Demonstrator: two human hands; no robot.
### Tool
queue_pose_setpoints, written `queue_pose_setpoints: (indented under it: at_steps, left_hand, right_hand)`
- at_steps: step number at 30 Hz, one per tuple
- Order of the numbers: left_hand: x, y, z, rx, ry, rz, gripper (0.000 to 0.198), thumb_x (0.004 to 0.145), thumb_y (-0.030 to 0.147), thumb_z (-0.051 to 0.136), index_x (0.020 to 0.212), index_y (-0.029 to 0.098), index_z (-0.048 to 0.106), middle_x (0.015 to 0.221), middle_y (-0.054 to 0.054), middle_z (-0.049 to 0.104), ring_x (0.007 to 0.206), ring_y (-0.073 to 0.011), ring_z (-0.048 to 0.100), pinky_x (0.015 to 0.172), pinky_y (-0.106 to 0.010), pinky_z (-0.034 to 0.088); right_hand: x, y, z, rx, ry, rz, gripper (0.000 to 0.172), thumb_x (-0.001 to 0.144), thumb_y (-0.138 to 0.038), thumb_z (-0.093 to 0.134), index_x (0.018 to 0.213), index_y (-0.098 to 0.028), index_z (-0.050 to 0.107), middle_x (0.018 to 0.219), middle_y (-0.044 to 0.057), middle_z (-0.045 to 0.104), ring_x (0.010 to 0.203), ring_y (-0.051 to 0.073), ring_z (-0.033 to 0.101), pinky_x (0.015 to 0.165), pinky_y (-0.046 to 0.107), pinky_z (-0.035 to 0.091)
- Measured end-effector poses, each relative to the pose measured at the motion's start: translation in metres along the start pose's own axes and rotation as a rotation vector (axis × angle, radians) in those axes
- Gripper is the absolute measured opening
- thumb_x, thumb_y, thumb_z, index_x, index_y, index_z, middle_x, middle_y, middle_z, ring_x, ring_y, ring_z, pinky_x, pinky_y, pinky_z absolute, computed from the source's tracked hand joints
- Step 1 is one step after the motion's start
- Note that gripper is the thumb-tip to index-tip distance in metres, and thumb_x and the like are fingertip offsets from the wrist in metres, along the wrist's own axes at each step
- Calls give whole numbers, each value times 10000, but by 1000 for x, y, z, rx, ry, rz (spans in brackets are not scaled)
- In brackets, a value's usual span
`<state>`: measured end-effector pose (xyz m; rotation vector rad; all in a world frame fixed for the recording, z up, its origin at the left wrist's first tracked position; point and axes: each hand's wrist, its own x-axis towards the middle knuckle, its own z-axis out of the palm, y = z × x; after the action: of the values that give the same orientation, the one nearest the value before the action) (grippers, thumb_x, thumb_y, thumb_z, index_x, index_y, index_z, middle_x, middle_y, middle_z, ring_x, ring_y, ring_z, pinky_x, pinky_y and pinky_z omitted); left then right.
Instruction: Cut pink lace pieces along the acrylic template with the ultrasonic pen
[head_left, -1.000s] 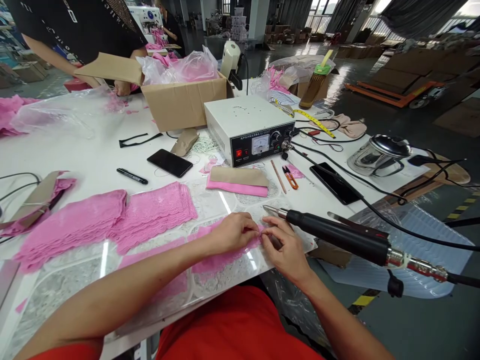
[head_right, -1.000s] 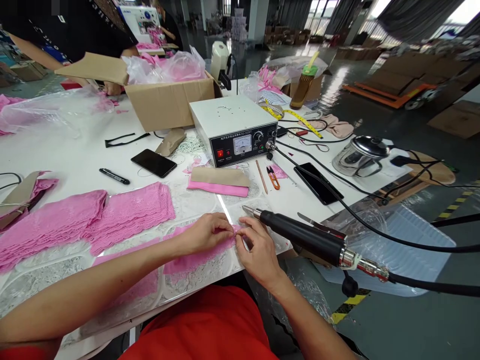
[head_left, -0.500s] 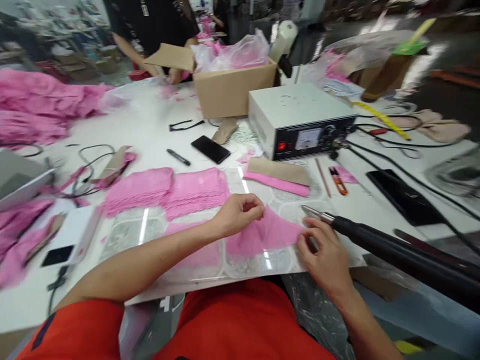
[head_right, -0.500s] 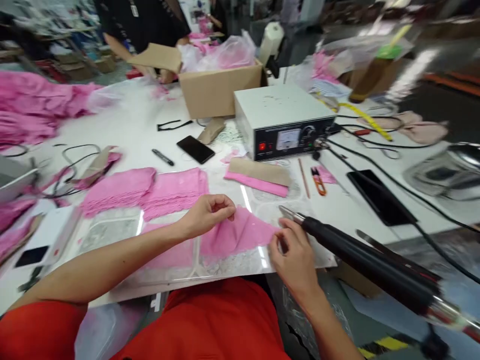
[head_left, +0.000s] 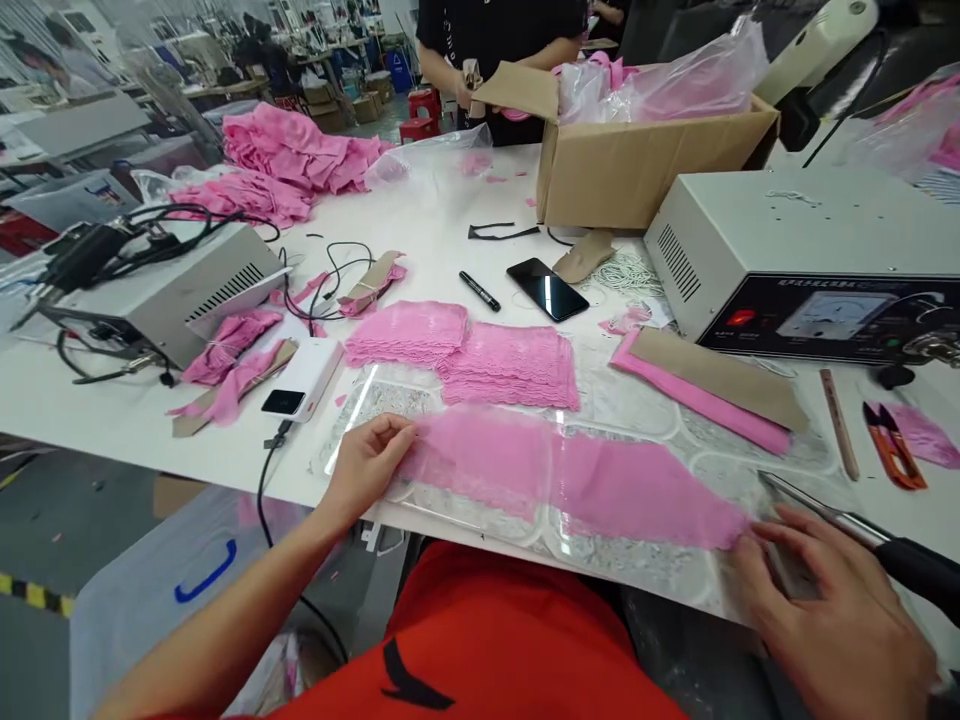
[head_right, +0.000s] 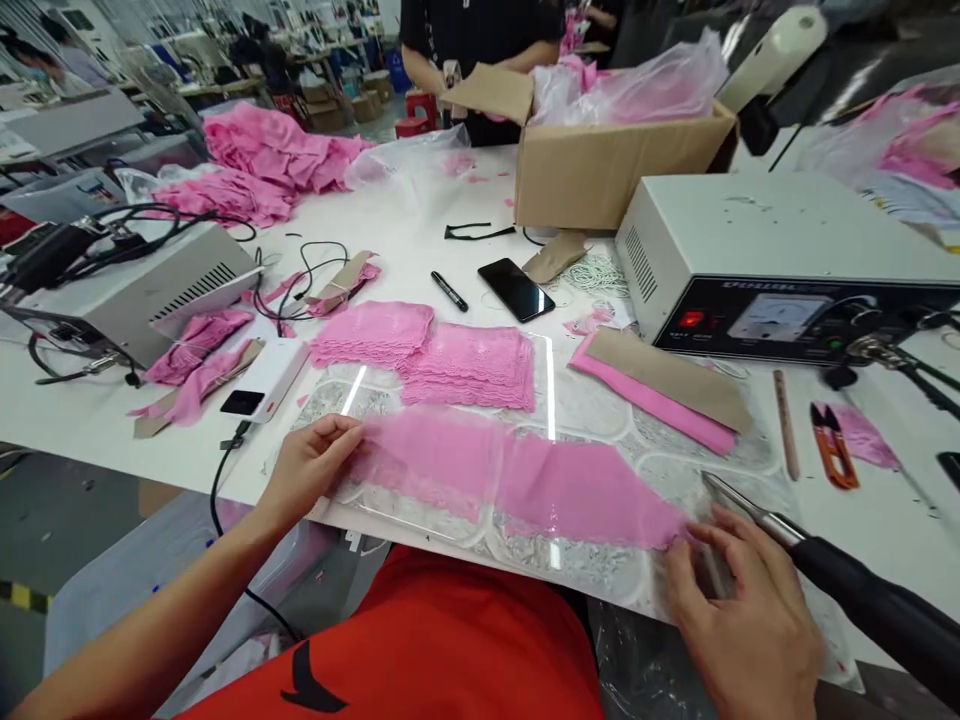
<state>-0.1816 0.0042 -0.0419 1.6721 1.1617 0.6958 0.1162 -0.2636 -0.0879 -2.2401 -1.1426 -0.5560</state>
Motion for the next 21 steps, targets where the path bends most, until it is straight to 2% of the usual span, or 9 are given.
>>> queue_pose_setpoints:
  at_steps: [3,5,7,11,16,21]
  left_hand:
    - [-11,-11,-6,60,67,21,286,746,466,696,744,180,684,702,-19,702,633,-141,590,590,-236,463]
    - [-13,-14,-7,125,80,78,245,768,435,669,747,193,695,802,-31,737,706,-160,619,647,-255,483]
    - [-12,-14,-8,211,75,184,226,811,404,618,738,201,684,883,-38,749,775,-174,649,706,-271,502]
    - [-7,-13,-10,310,46,340,208,864,359,562,760,211,665,950,-39,746,858,-184,673,818,-303,530]
    - [-4,-20,-12,333,26,370,202,888,349,555,780,214,661,974,-42,741,912,-189,675,863,-321,533]
    - [-4,-25,-15,359,52,407,193,898,326,546,800,206,661,1005,-53,732,967,-199,665,885,-342,521]
  right_hand:
    - [6,-23,-6,30,14,-142,174,897,-330,590,1006,-211,654,1087,128,683,978,300,660,865,450,520]
    - [12,-46,-5,165,-30,-293,140,882,-247,621,1020,-243,648,994,79,685,895,239,663,833,399,532]
    - [18,-72,3,344,-111,-389,162,877,-179,615,1015,-260,637,951,55,670,846,195,655,757,345,549]
    - [26,-109,26,444,-248,-469,163,868,-107,592,958,-234,639,992,73,658,857,176,626,711,309,565]
    - [26,-117,43,449,-304,-465,129,880,-119,565,871,-221,643,996,72,665,863,182,617,722,325,555]
    - [27,-117,41,468,-295,-478,143,881,-108,560,870,-228,638,982,66,663,865,184,616,731,332,546]
